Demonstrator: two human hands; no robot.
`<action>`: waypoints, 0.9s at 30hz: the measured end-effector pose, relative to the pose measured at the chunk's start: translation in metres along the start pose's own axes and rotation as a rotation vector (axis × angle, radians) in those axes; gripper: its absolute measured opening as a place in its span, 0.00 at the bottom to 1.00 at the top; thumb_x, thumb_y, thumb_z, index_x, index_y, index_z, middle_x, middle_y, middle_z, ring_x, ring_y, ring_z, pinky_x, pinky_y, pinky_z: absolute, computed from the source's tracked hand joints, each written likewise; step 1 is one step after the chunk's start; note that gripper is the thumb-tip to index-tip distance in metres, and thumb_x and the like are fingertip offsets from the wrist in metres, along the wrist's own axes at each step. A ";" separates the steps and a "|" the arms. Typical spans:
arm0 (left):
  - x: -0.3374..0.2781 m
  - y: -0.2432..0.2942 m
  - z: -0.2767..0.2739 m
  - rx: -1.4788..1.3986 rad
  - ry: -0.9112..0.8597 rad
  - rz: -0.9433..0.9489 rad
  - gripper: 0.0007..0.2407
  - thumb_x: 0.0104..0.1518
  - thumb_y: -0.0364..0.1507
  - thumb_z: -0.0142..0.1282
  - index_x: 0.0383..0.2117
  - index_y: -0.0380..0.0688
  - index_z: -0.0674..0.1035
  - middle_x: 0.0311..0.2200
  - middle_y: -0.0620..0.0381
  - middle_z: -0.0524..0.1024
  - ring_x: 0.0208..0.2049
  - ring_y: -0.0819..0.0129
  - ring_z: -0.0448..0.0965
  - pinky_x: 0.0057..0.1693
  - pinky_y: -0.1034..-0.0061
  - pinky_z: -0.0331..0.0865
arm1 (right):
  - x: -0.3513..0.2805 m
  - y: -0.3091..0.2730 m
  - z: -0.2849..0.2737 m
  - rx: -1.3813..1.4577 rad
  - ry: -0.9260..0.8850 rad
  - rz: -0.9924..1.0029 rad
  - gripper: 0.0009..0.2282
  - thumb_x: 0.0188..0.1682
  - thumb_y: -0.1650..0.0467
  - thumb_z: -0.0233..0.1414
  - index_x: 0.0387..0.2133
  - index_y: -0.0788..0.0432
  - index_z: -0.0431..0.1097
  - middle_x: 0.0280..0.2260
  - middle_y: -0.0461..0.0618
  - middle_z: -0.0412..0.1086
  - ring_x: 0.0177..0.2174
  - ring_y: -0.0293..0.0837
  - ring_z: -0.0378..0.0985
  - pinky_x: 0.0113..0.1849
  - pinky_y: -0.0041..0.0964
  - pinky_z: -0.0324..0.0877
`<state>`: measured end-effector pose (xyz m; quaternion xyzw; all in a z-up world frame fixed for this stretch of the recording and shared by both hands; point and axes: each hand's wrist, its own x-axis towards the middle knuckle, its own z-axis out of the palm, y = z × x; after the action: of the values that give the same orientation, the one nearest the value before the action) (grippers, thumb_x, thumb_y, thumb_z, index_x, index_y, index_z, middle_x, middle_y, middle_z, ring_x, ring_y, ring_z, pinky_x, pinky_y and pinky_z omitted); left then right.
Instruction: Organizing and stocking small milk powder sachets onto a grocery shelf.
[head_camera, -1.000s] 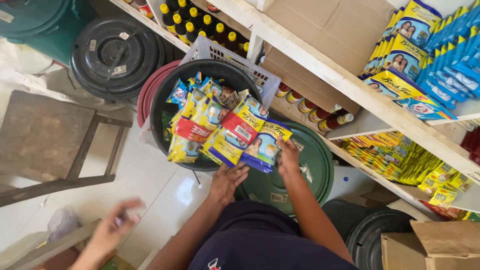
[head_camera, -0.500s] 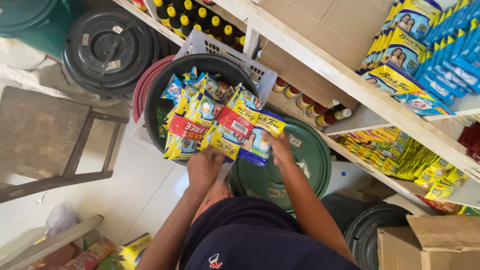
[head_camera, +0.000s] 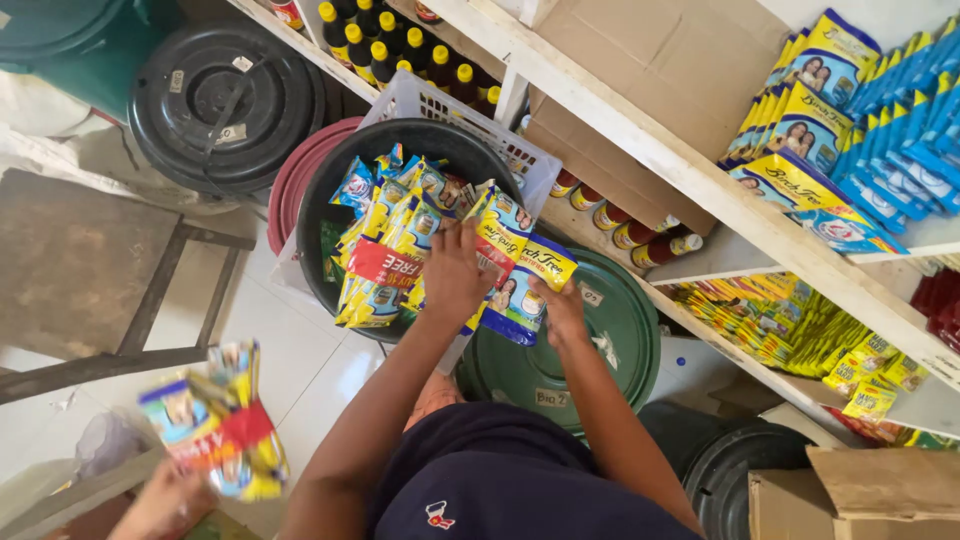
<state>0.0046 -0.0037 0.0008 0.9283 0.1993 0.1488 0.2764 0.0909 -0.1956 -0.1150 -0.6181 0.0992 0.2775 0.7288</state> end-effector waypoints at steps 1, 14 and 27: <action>0.000 0.003 0.003 0.000 0.005 -0.006 0.37 0.42 0.36 0.72 0.61 0.38 0.64 0.52 0.43 0.71 0.54 0.43 0.69 0.53 0.53 0.69 | 0.000 0.000 -0.002 -0.005 -0.006 0.001 0.15 0.44 0.76 0.62 0.45 0.60 0.70 0.40 0.49 0.77 0.37 0.42 0.80 0.40 0.39 0.75; -0.011 -0.002 0.017 0.143 -0.050 -0.001 0.42 0.46 0.44 0.68 0.66 0.38 0.58 0.61 0.38 0.62 0.61 0.42 0.61 0.62 0.50 0.57 | 0.008 0.018 -0.009 0.084 -0.020 -0.066 0.15 0.44 0.78 0.62 0.45 0.60 0.71 0.41 0.48 0.77 0.38 0.40 0.80 0.42 0.36 0.74; -0.010 0.004 0.010 0.044 0.004 -0.019 0.40 0.41 0.39 0.71 0.61 0.38 0.63 0.58 0.41 0.64 0.59 0.43 0.63 0.60 0.52 0.58 | 0.017 0.026 -0.015 0.108 -0.031 -0.033 0.18 0.43 0.78 0.62 0.48 0.61 0.69 0.41 0.50 0.76 0.37 0.43 0.81 0.40 0.40 0.76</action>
<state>0.0011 -0.0163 -0.0065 0.9319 0.2117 0.1434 0.2571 0.0941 -0.2028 -0.1484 -0.5751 0.0927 0.2693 0.7669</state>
